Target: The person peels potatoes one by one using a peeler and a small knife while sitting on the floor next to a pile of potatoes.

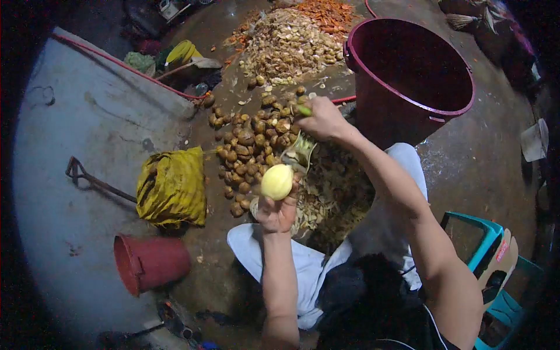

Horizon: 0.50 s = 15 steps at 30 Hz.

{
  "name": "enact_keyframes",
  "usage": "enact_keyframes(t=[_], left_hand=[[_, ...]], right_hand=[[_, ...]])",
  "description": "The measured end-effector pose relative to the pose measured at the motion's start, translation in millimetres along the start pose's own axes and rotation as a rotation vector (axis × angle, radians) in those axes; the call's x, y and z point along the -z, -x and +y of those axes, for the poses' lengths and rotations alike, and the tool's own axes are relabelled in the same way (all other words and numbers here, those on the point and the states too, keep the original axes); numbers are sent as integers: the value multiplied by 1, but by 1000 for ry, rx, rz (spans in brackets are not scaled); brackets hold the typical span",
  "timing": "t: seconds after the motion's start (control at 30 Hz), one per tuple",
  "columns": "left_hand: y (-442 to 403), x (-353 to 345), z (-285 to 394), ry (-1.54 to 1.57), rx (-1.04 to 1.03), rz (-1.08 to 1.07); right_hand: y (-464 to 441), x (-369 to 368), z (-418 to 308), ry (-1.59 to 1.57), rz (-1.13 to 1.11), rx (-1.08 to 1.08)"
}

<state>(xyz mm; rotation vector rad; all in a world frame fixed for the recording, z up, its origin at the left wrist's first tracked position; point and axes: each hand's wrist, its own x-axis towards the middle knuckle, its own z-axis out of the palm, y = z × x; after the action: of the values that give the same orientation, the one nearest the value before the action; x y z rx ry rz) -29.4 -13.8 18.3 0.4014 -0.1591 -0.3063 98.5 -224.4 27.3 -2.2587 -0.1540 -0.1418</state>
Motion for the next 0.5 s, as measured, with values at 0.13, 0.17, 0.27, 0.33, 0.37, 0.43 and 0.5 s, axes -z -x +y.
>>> enact_keyframes(t=[0.13,0.17,0.27,0.33,0.37,0.43,0.5], left_hand=[[3,5,0,-334,-135,110],[5,4,0,-354,-154,120],[0,-12,-4,-48,-45,29],[1,-2,-4,-155,-99,75],[3,-3,-2,-337,-84,134],[7,-3,2,-488,-57,173],[4,11,2,-276,-22,74]], right_hand=[[31,37,-66,269,-27,193],[22,29,-49,245,24,142],[2,17,-6,175,83,10],[13,18,-27,220,145,253],[22,26,-43,209,16,245],[25,28,-49,239,6,225],[9,15,-21,202,119,80]])
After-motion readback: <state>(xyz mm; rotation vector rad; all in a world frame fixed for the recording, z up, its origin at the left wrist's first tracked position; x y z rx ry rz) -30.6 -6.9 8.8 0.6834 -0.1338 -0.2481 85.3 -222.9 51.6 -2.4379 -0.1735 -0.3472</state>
